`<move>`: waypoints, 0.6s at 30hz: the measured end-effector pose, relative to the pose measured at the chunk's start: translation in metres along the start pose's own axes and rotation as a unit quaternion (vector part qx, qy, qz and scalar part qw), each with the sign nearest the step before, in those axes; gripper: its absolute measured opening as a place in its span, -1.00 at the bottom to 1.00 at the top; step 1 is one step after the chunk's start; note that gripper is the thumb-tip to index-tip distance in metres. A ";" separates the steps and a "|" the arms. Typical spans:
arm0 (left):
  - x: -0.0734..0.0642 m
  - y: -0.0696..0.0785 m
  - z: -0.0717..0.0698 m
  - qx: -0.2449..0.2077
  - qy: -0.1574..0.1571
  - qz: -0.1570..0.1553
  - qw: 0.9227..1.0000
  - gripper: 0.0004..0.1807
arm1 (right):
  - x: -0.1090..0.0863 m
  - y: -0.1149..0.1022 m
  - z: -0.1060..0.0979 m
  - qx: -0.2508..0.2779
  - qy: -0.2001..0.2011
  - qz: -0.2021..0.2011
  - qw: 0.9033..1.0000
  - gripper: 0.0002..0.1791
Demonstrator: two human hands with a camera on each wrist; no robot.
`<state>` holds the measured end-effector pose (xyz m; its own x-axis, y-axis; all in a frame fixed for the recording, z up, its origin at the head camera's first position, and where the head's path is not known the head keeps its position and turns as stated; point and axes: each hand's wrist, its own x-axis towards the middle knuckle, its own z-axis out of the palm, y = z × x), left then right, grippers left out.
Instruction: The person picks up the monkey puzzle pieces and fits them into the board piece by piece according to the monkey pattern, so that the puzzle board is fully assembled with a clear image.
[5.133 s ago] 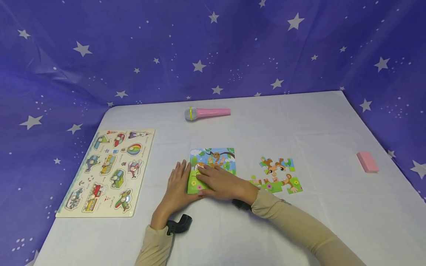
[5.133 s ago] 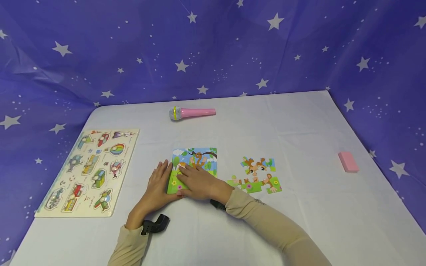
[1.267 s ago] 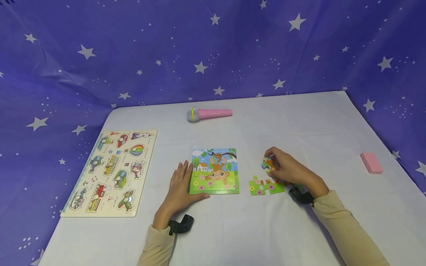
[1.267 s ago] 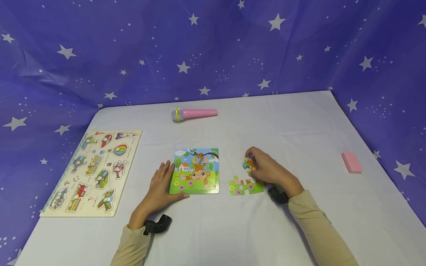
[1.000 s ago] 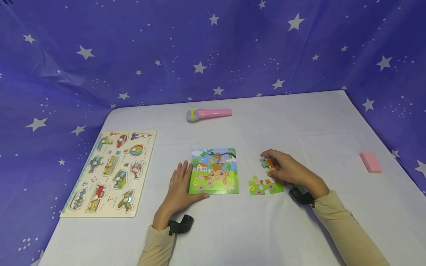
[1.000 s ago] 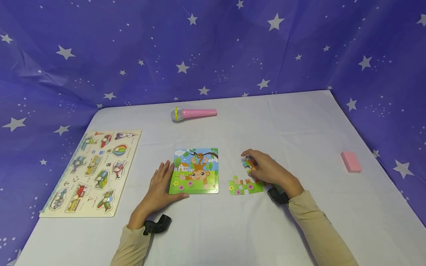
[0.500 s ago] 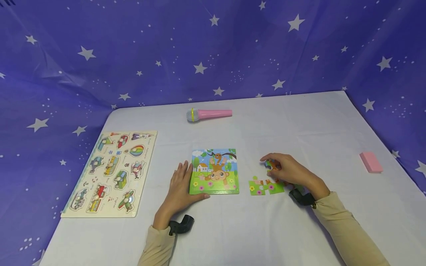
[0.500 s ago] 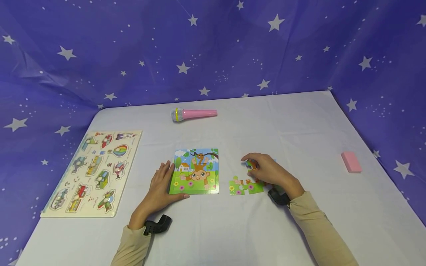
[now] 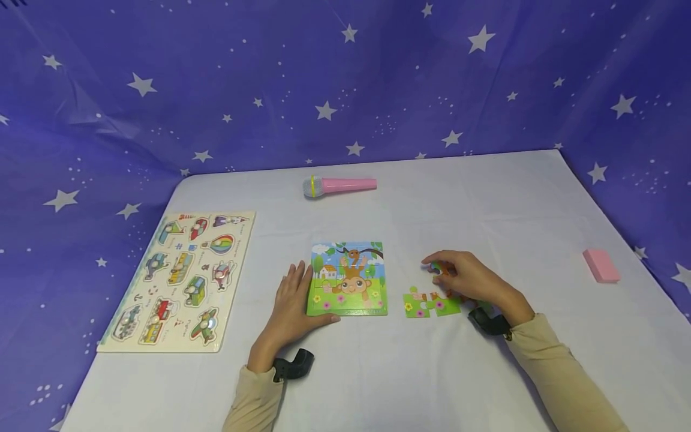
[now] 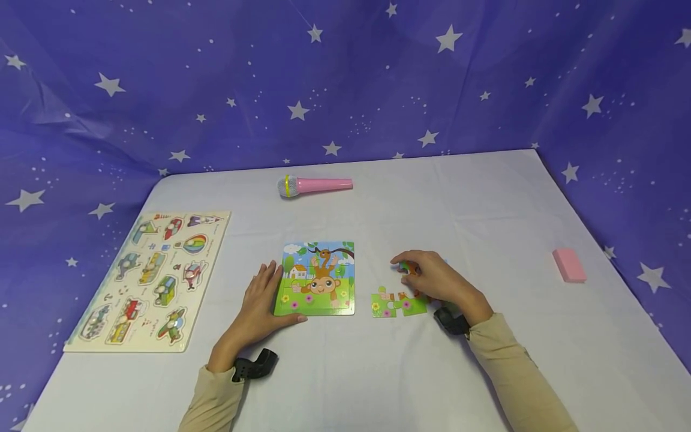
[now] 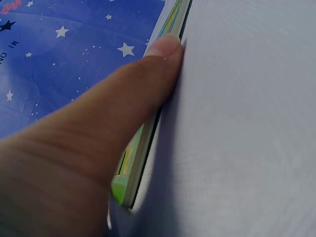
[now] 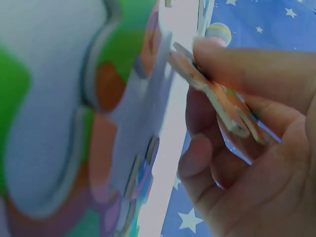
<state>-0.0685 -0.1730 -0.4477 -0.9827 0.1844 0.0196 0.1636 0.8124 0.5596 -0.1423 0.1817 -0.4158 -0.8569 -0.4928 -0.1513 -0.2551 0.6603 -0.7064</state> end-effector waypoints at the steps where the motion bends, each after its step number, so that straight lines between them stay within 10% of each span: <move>1: 0.000 0.000 0.000 0.001 0.000 0.000 1.000 0.22 | 0.000 0.000 0.001 0.005 0.000 0.001 1.000 -0.58; 18: 0.000 0.000 -0.001 0.000 -0.013 -0.009 1.000 0.23 | 0.033 -0.044 0.015 -0.043 0.012 -0.089 0.995 -0.49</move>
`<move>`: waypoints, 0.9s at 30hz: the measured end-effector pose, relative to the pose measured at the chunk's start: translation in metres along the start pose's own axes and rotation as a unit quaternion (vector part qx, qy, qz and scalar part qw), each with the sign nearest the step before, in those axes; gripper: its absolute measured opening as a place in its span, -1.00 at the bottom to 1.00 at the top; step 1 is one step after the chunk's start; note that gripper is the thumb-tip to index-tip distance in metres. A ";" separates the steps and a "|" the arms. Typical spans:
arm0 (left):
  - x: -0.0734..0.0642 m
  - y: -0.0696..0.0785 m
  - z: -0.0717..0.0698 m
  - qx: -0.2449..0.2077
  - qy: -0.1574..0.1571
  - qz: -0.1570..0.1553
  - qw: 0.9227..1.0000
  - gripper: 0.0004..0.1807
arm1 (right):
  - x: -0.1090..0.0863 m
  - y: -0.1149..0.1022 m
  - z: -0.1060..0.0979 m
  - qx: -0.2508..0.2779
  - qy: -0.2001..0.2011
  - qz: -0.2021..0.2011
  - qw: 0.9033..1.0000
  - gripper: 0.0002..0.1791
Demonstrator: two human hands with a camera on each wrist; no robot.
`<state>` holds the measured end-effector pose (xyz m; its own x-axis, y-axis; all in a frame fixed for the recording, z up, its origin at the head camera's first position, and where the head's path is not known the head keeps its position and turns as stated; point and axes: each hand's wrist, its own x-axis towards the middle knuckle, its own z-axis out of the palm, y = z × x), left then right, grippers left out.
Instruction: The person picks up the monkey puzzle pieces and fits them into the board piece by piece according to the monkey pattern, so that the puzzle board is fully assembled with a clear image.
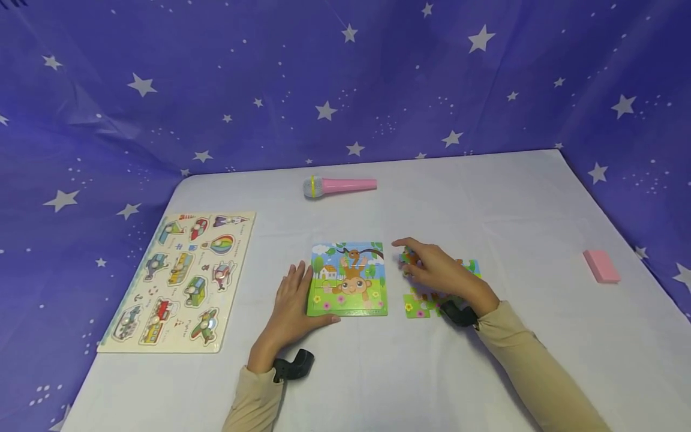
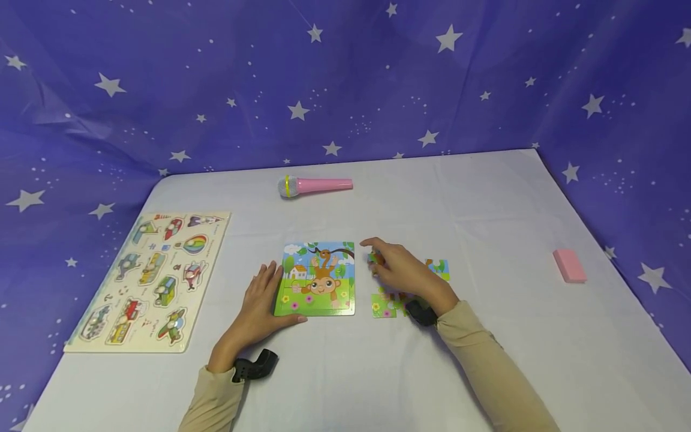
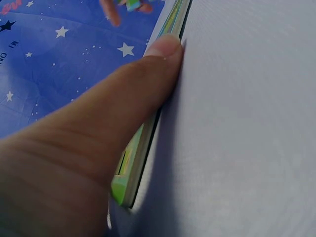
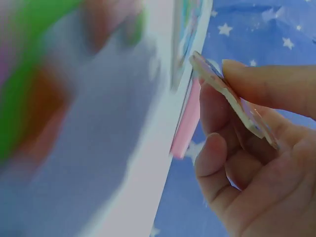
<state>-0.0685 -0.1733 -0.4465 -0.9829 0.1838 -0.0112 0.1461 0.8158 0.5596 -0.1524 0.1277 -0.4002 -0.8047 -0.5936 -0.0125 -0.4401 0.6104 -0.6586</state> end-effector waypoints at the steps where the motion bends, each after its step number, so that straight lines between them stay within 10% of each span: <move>1: 0.000 0.000 0.000 0.001 0.000 0.000 1.000 0.23 | 0.005 -0.004 0.002 0.000 -0.004 -0.003 1.000 -0.48; 13: 0.001 0.000 0.000 0.001 -0.007 -0.003 1.000 0.22 | 0.053 -0.044 0.037 0.036 -0.043 -0.036 0.998 -0.58; 27: 0.000 -0.001 -0.001 0.005 -0.008 0.000 1.000 0.22 | 0.071 -0.046 0.058 0.057 -0.050 0.023 0.997 -0.56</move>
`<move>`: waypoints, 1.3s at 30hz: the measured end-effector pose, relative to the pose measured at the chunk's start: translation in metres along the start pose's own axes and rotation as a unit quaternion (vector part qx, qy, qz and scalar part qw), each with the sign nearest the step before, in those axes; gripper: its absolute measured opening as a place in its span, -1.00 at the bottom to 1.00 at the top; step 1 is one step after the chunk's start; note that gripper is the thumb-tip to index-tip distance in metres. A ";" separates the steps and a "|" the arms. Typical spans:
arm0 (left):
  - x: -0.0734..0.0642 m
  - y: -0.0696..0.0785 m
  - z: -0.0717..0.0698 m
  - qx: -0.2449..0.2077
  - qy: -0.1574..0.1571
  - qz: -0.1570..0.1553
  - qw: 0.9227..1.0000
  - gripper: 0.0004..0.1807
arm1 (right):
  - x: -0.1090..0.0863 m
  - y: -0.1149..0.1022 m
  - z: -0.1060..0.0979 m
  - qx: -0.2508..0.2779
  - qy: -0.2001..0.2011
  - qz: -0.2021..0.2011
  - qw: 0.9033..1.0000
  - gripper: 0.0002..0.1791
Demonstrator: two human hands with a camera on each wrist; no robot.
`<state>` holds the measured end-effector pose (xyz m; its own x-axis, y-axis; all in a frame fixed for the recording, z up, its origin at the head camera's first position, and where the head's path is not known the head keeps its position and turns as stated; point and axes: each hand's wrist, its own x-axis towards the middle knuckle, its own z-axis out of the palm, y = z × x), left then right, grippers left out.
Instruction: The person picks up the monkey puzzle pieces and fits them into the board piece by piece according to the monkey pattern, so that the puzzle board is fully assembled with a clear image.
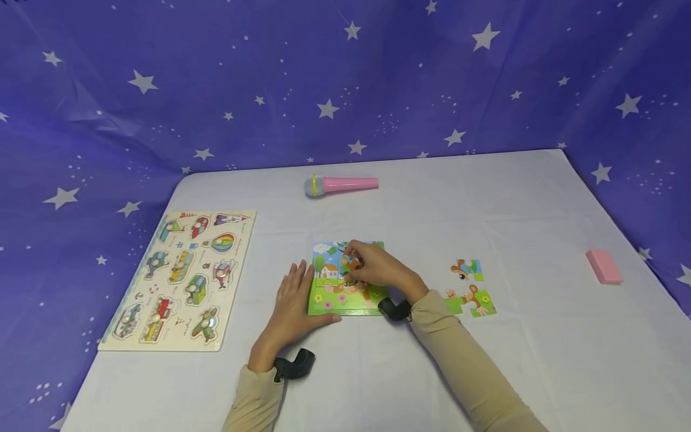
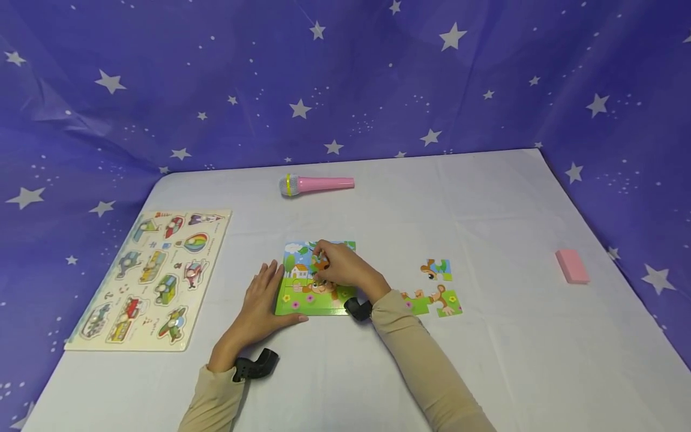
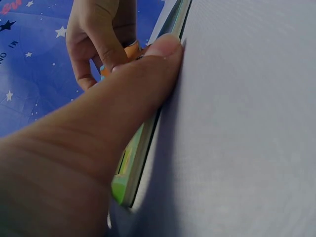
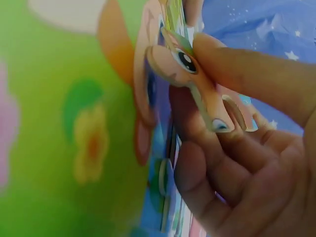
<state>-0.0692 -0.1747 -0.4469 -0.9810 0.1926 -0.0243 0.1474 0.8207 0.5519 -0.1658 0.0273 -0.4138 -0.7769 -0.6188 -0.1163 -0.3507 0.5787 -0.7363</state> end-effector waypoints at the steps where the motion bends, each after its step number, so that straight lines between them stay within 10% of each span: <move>1: 0.000 0.000 0.000 -0.001 0.001 0.000 1.000 0.22 | 0.000 0.000 0.001 -0.002 0.001 0.004 1.000 -0.57; 18: 0.001 -0.001 0.000 0.000 0.003 0.000 1.000 0.21 | -0.006 -0.006 0.008 -0.148 0.049 0.070 0.985 -0.53; 25: 0.001 -0.001 0.001 -0.006 0.002 0.002 1.000 0.21 | -0.015 -0.005 0.001 -0.160 0.058 0.009 0.985 -0.50; 32: 0.000 -0.001 0.003 -0.008 0.003 0.004 1.000 0.22 | -0.033 -0.007 0.014 -0.233 0.066 -0.095 0.966 -0.46; 39: 0.002 -0.003 0.002 0.004 0.005 0.003 1.000 0.21 | -0.059 -0.020 0.022 -0.237 -0.029 -0.067 0.969 -0.17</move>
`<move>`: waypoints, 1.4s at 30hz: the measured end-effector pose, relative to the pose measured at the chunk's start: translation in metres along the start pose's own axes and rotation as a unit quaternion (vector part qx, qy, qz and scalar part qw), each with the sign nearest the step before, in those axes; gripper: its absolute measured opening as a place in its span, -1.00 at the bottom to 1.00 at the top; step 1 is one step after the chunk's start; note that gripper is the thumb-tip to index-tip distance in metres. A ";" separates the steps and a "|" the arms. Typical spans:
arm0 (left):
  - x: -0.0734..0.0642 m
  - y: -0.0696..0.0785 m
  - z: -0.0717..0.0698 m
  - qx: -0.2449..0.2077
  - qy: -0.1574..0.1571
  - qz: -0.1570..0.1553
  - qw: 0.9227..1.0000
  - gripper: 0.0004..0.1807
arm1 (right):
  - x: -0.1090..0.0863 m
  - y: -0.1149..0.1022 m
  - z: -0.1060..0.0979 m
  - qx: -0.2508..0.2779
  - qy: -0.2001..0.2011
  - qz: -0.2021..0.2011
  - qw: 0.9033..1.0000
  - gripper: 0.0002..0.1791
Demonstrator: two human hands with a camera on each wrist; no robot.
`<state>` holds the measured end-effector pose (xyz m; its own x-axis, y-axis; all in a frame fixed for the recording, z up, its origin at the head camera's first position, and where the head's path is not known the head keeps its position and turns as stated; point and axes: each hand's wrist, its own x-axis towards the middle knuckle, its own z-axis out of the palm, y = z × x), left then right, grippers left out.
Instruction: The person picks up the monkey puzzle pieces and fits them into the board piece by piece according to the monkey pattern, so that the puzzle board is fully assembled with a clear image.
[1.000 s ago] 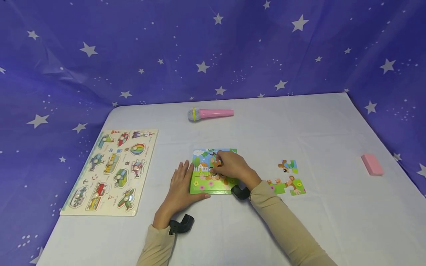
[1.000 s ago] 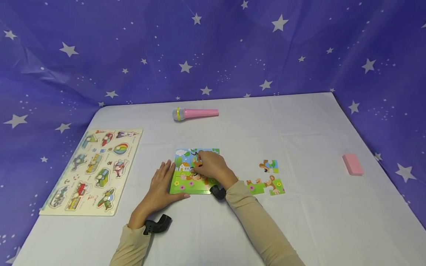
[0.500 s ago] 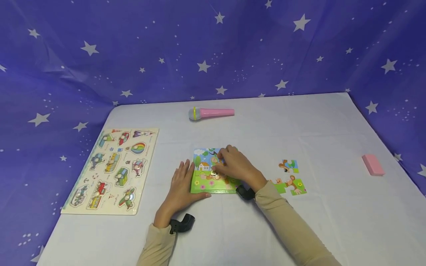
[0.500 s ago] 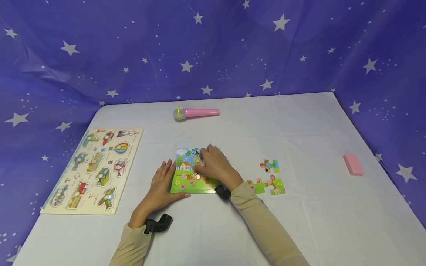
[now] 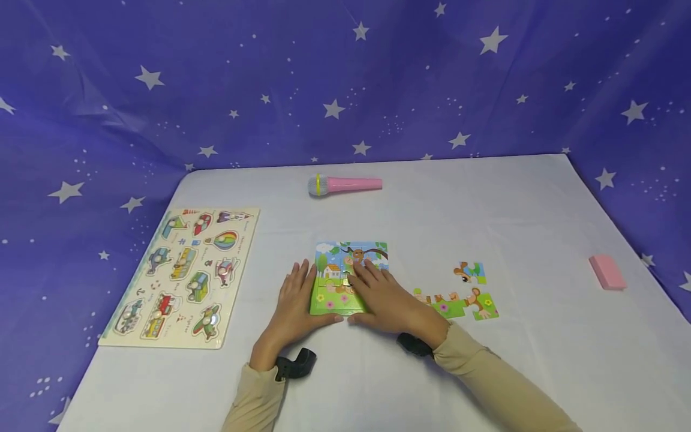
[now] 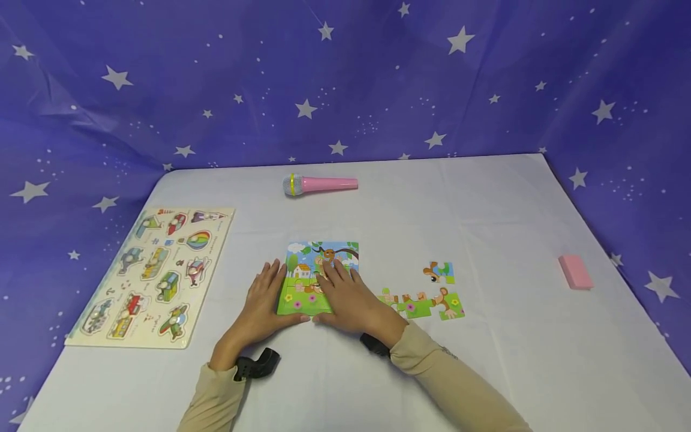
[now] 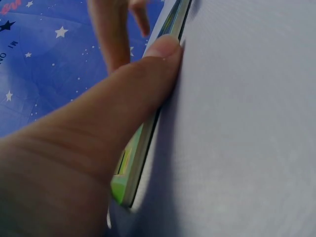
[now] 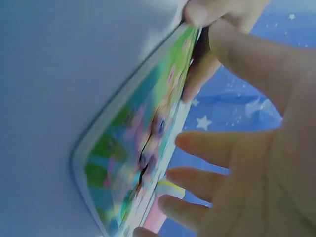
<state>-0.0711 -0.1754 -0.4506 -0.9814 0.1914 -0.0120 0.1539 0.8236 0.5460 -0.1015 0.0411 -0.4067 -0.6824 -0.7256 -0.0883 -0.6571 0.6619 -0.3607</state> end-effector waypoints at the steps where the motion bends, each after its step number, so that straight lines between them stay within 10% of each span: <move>1: 0.000 0.000 0.000 0.000 0.000 -0.001 1.000 0.21 | -0.004 -0.002 -0.001 0.005 -0.018 0.003 1.000 -0.15; 24: -0.002 0.000 0.000 0.003 0.004 -0.002 1.000 0.22 | -0.010 -0.005 0.005 0.010 -0.076 0.008 0.997 -0.12; 42: -0.001 0.002 0.000 -0.002 0.006 0.004 1.000 0.20 | -0.010 -0.003 0.005 0.005 -0.044 -0.007 0.999 -0.20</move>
<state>-0.0697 -0.1746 -0.4493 -0.9814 0.1920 0.0033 0.1622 0.8194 0.5498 -0.0909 0.0453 -0.4093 -0.6415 -0.7492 -0.1650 -0.6634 0.6497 -0.3711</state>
